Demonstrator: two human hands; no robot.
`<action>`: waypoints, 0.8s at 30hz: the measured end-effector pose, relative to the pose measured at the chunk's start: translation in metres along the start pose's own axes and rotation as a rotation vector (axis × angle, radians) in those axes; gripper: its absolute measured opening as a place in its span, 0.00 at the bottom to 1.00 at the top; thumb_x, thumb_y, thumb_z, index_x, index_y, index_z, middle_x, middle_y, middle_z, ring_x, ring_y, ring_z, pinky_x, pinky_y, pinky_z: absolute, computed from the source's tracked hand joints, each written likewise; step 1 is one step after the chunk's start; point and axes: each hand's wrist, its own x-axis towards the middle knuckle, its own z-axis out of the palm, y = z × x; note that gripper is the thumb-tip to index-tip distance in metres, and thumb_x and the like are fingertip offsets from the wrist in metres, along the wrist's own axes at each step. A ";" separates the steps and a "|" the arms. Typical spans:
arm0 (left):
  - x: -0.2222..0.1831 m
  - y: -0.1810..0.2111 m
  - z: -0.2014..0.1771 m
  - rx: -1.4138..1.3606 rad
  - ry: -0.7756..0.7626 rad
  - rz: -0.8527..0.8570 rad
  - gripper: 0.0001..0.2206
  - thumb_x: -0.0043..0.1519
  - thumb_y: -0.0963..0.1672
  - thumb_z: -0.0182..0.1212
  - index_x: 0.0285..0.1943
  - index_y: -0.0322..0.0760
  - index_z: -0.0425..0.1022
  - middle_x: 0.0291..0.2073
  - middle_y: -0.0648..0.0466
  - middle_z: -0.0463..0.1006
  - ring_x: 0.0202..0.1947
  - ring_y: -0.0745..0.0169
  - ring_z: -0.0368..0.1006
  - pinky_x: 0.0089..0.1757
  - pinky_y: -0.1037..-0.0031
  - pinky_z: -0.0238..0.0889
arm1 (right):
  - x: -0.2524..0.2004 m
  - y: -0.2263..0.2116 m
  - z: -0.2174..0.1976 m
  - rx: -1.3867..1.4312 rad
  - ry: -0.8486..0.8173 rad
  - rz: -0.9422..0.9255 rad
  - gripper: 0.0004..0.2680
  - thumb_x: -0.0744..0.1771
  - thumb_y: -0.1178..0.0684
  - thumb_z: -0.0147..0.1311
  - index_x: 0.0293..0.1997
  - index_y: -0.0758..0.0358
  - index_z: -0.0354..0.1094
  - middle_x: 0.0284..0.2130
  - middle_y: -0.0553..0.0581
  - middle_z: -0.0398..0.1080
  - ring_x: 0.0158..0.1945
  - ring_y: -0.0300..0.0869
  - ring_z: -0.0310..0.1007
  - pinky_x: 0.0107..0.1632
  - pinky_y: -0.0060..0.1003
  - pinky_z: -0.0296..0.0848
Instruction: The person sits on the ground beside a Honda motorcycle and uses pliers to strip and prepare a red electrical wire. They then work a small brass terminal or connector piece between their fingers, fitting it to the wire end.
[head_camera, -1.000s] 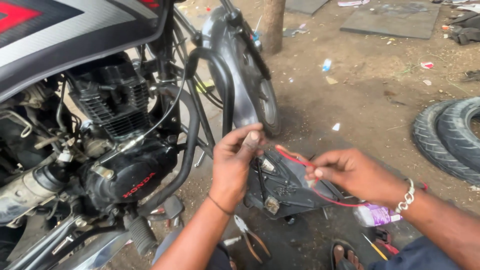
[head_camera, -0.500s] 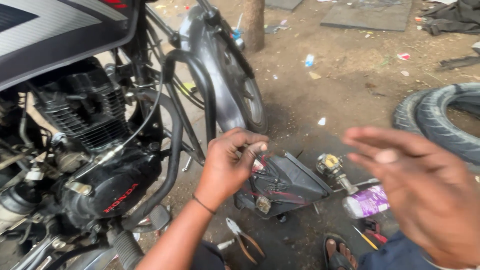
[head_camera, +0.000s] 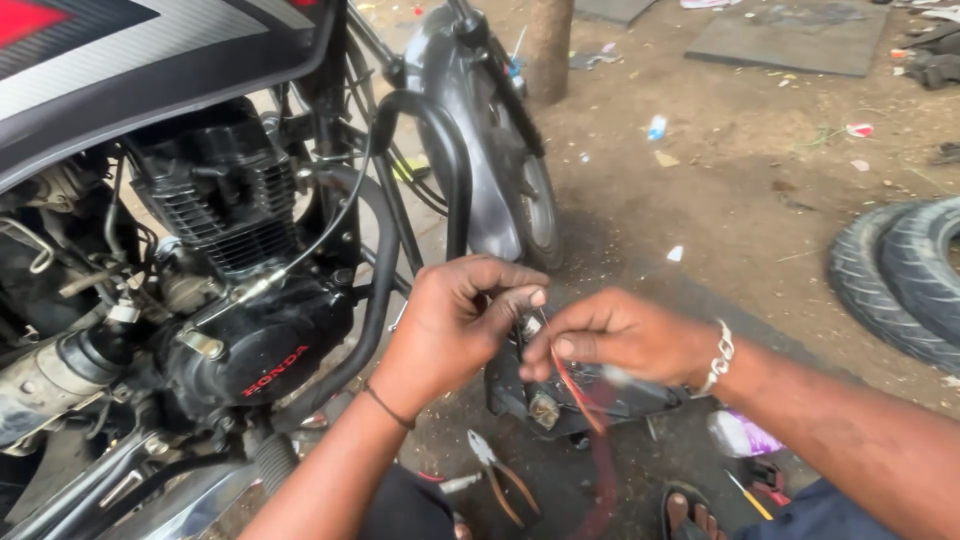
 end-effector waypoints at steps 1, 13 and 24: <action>0.000 -0.002 -0.001 -0.005 0.009 0.013 0.06 0.59 0.40 0.69 0.42 0.33 0.84 0.33 0.51 0.85 0.32 0.67 0.80 0.35 0.77 0.72 | -0.001 0.003 0.002 0.100 0.014 0.023 0.10 0.70 0.55 0.50 0.50 0.72 0.73 0.41 0.60 0.79 0.52 0.45 0.80 0.56 0.42 0.76; -0.005 -0.002 0.002 0.099 0.020 -0.080 0.05 0.58 0.42 0.69 0.38 0.33 0.83 0.27 0.50 0.84 0.24 0.69 0.77 0.29 0.76 0.69 | -0.006 0.016 0.010 -0.198 0.156 -0.127 0.07 0.69 0.59 0.53 0.47 0.69 0.75 0.47 0.59 0.77 0.50 0.44 0.79 0.56 0.40 0.77; 0.007 0.026 0.001 0.189 -0.056 0.018 0.04 0.55 0.41 0.70 0.38 0.38 0.84 0.29 0.52 0.83 0.26 0.63 0.78 0.30 0.73 0.68 | 0.001 -0.041 -0.017 -1.139 0.121 -0.418 0.07 0.64 0.49 0.63 0.36 0.61 0.75 0.36 0.54 0.71 0.34 0.46 0.78 0.36 0.39 0.77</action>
